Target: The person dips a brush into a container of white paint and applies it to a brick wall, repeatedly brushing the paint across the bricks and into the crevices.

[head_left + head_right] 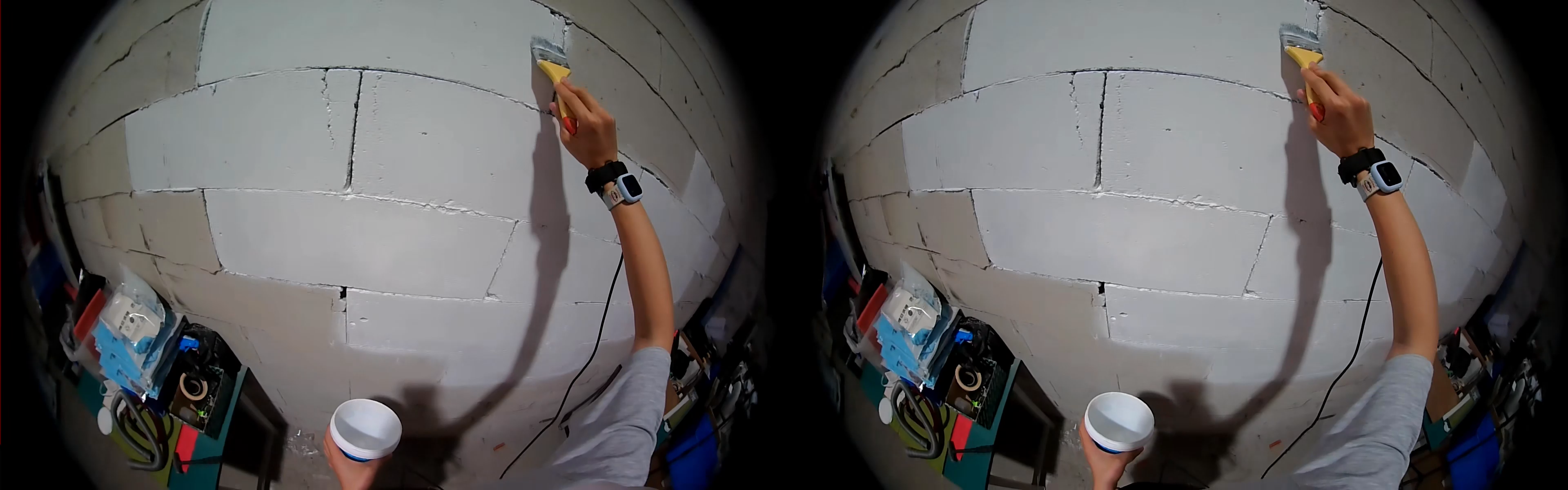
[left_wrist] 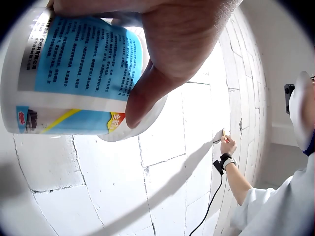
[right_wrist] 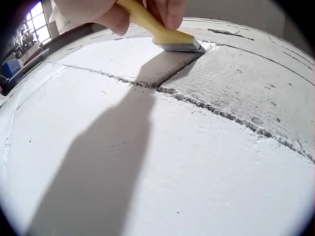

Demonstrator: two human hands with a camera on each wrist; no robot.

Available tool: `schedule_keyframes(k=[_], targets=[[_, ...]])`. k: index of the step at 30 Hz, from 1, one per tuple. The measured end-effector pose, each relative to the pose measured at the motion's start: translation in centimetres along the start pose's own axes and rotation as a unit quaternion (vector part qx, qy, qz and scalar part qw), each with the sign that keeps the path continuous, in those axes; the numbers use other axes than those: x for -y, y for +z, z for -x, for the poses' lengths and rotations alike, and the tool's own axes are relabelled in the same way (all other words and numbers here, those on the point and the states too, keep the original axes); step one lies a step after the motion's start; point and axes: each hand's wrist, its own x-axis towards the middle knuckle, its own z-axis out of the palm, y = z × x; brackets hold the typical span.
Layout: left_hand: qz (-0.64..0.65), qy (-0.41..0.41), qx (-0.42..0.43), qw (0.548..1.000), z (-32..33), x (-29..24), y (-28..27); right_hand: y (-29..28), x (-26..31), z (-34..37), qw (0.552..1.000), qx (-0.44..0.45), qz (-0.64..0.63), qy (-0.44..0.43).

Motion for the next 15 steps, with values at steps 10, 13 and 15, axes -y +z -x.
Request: schedule_keyframes(k=[10,13,15], targets=[[0.002,0.016,0.038,0.999,-0.4,0.9,1.7,-2.3,2.6,3.6,0.998,0.042,-0.036,-0.011],[-0.065,0.005,0.039,0.997,0.1,0.0,2.1,-3.5,3.6,4.6,0.997,0.053,-0.061,-0.016],[-0.080,0.006,0.046,0.996,0.2,0.5,2.3,-4.1,3.9,5.5,0.992,0.085,-0.093,-0.002]])
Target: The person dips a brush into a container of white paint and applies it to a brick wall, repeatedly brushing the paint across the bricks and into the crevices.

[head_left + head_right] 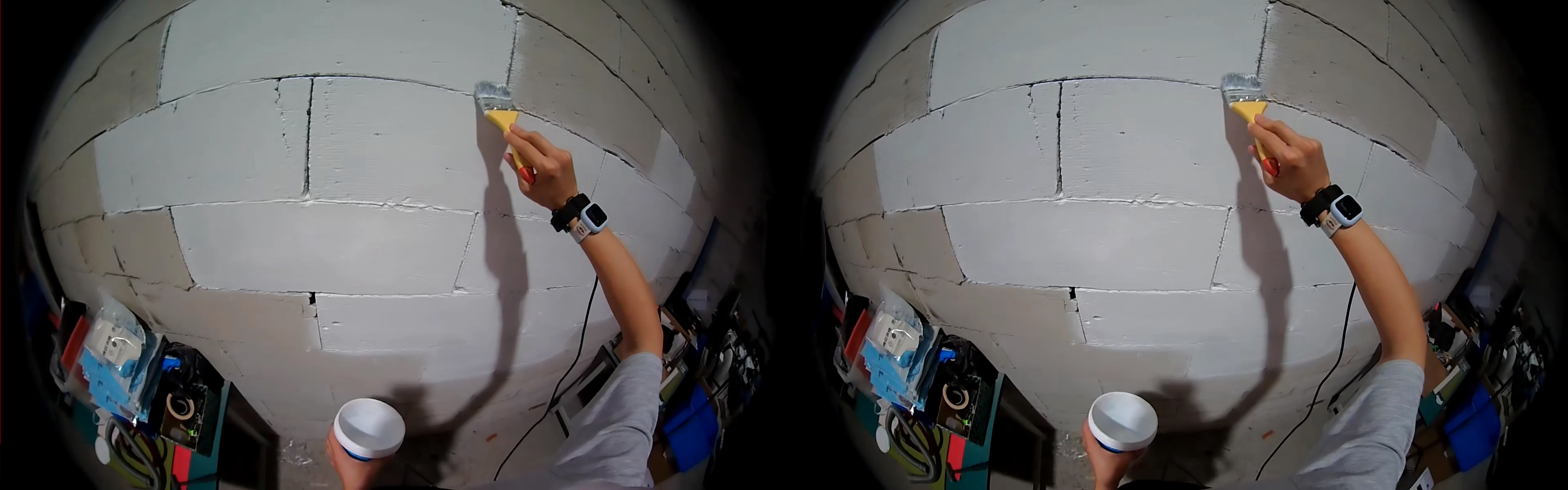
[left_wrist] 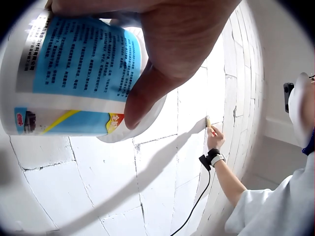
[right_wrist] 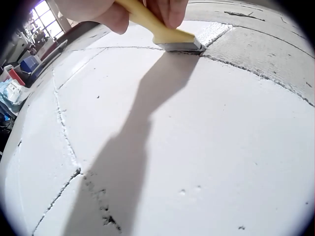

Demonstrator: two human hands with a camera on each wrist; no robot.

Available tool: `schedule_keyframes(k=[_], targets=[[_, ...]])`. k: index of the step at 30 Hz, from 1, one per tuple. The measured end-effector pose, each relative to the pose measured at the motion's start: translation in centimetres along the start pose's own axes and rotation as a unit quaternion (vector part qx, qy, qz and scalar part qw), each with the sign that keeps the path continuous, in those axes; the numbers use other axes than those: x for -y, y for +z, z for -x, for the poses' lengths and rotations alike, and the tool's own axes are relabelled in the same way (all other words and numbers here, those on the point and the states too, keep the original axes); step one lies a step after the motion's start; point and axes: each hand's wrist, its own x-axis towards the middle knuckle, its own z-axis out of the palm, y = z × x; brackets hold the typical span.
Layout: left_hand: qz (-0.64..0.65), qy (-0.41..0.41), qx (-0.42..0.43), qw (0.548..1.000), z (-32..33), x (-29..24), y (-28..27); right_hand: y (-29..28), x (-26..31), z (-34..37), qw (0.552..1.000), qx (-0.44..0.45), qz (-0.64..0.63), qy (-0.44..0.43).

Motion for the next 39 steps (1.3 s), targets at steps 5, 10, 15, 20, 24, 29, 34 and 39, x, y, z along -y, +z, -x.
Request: schedule_keyframes(k=[5,10,15,20,24,29,34,39], targets=[[0.011,0.025,0.004,1.000,0.1,1.0,0.6,-3.7,0.4,-0.1,0.998,-0.020,-0.064,0.002],[-0.030,0.021,-0.009,0.999,0.4,-0.7,-0.2,-5.5,-0.8,-0.5,0.924,-0.037,-0.271,0.266],[-0.041,0.050,-0.006,0.998,2.1,-7.3,-0.6,-3.5,-3.6,-0.8,0.890,-0.013,-0.338,0.305],[0.002,0.037,-0.003,0.999,0.7,-0.1,-0.1,-2.6,-6.3,-3.4,0.871,-0.039,-0.358,0.335],[-0.005,0.020,-0.010,1.000,0.8,-0.7,-0.5,-1.8,-7.3,-5.2,0.884,-0.072,-0.335,0.318],[0.025,0.005,0.001,1.000,0.5,-0.1,-0.8,-0.9,-8.4,-6.0,0.879,-0.142,-0.334,0.310],[0.025,0.009,-0.003,1.000,0.5,0.2,-0.8,-0.9,-8.2,-6.4,0.862,-0.189,-0.340,0.324],[0.035,0.000,0.006,0.999,0.5,-0.3,-0.6,-0.4,-8.9,-6.1,0.845,-0.228,-0.349,0.336]])
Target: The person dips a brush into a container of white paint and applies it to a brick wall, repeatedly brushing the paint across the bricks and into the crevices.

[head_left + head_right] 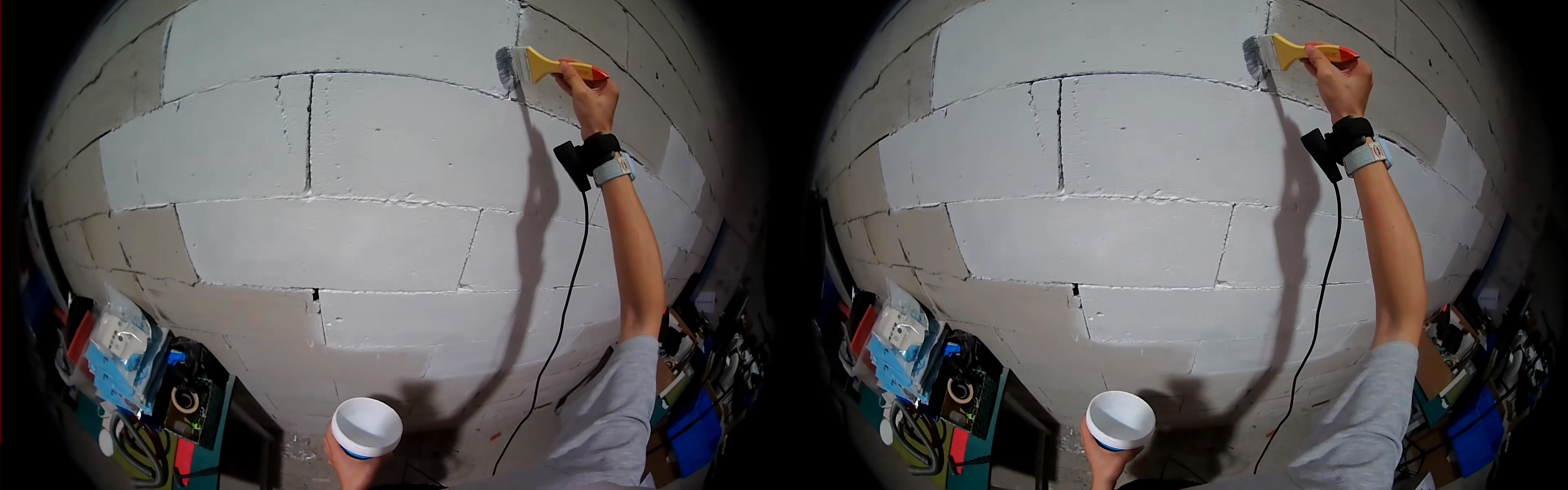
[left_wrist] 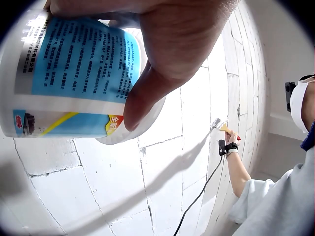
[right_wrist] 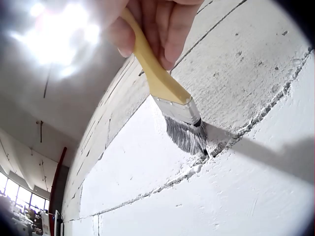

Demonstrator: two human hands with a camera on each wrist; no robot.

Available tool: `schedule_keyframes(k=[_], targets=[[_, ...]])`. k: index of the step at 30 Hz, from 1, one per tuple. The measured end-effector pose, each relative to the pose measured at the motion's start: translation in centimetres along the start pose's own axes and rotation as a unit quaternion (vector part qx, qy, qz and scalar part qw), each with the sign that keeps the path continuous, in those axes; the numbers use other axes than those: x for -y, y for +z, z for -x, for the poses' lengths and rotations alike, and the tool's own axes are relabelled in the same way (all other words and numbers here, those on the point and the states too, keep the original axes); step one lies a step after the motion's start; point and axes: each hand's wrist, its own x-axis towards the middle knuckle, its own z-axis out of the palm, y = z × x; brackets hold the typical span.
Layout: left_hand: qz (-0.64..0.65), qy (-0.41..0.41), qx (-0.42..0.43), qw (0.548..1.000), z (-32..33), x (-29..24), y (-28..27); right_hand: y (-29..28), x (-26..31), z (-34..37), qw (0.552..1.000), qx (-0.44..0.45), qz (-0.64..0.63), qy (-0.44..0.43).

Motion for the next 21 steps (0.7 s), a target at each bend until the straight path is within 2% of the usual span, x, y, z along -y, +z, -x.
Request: schedule_keyframes(k=[4,11,13,14,16,17,19,20,21], targets=[[0.010,0.008,-0.005,1.000,-0.3,-0.2,0.3,0.2,-0.1,-0.3,0.999,-0.036,-0.001,-0.001],[-0.047,0.012,-0.008,0.999,-0.5,-0.5,0.2,0.2,1.5,-1.3,0.999,-0.034,-0.021,-0.012],[-0.004,0.014,0.005,1.000,-0.5,-1.3,0.2,0.6,1.4,-1.9,0.992,-0.078,-0.025,-0.100],[-0.004,0.016,0.003,1.000,-0.5,-1.5,0.2,0.8,1.3,-1.8,0.991,-0.080,-0.027,-0.102],[0.042,0.006,0.000,0.999,-0.5,-1.8,0.3,1.5,1.7,-1.3,0.966,-0.106,0.115,-0.205],[0.041,0.009,-0.001,0.999,-0.6,-1.7,0.3,2.0,1.5,-0.8,0.966,-0.108,0.114,-0.206],[0.063,0.021,0.000,0.998,-0.6,-1.2,0.1,3.1,1.4,0.3,0.958,-0.064,0.170,-0.223],[0.063,0.024,-0.001,0.998,-0.7,-1.1,0.1,3.0,1.8,1.6,0.957,-0.009,0.203,-0.206],[0.050,0.029,-0.007,0.998,-0.8,-0.9,0.0,3.1,1.0,2.1,0.922,0.022,0.229,-0.311]])
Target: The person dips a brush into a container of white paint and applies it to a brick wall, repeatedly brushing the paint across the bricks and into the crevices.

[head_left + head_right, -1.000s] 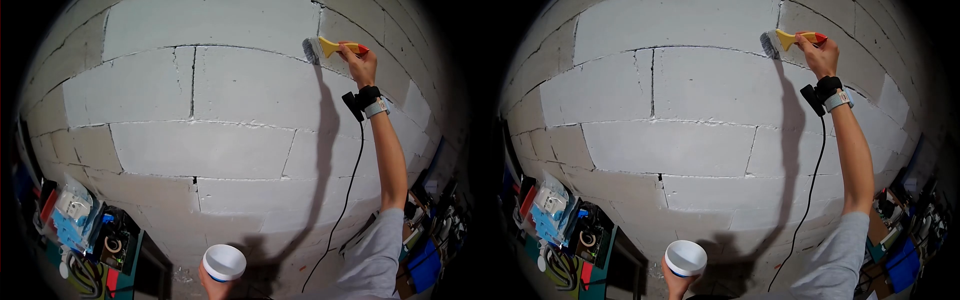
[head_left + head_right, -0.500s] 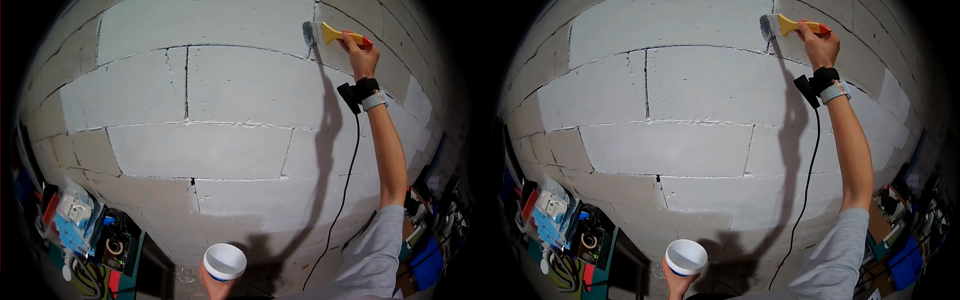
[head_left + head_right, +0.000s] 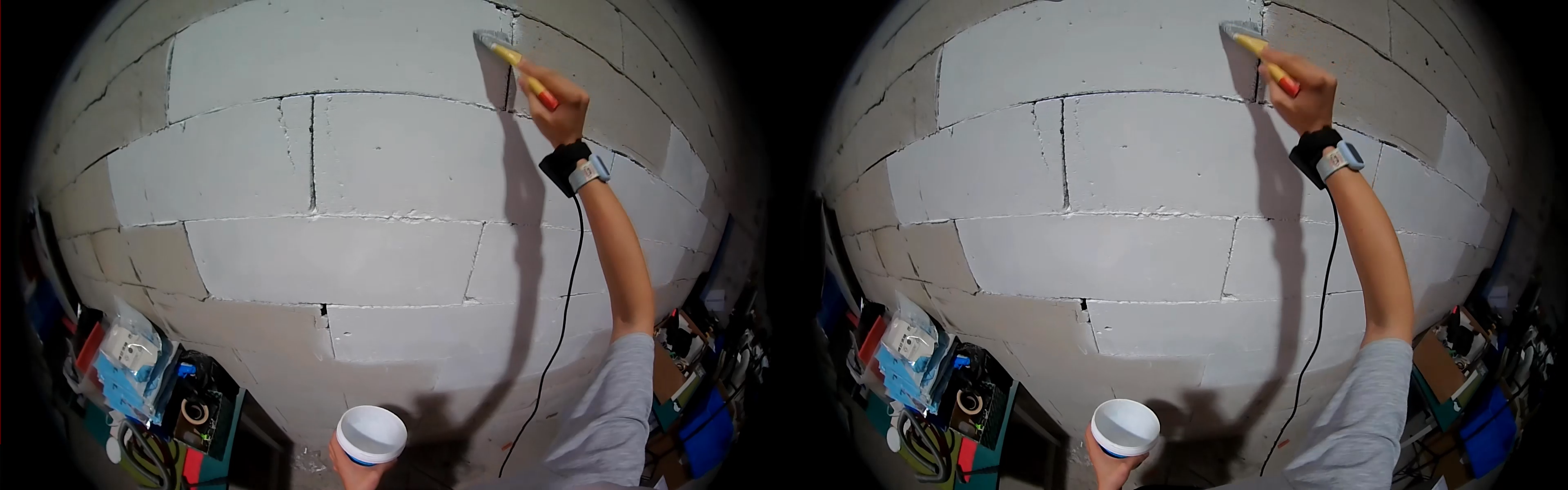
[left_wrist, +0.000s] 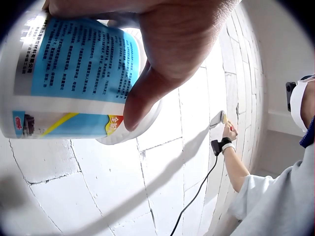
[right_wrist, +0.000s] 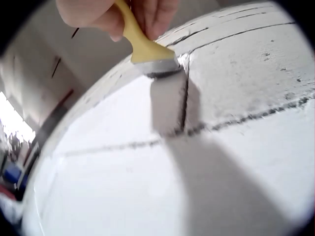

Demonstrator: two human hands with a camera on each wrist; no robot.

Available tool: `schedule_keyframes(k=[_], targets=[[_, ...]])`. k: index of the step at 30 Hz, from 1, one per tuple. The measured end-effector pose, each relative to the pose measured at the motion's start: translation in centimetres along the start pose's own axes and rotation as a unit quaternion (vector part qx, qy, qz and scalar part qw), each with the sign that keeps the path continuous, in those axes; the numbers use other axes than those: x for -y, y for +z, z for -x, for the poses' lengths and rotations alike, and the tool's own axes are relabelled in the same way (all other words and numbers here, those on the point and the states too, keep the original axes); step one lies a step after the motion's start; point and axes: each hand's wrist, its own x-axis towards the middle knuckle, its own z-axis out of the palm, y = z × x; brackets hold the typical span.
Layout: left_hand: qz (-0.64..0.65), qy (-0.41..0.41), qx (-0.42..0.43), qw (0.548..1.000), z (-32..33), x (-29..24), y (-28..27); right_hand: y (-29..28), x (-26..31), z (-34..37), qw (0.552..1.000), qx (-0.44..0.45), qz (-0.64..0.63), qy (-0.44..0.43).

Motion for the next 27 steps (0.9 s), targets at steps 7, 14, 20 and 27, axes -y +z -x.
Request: schedule_keyframes(k=[7,14,20,27], targets=[[-0.006,-0.015,0.026,1.000,0.7,0.6,-0.8,-1.3,2.4,4.7,0.995,0.087,0.016,-0.040],[-0.017,-0.030,0.034,0.999,-0.2,-0.7,-0.5,-5.3,4.1,2.2,0.990,0.053,-0.070,0.107],[-0.025,-0.041,0.039,0.998,-0.2,-1.8,-1.3,-1.1,2.6,-3.3,0.848,-0.043,-0.343,0.401],[-0.036,-0.056,0.050,0.997,-0.5,-4.2,-2.7,3.6,-0.1,-5.8,0.749,-0.171,-0.409,0.492]])
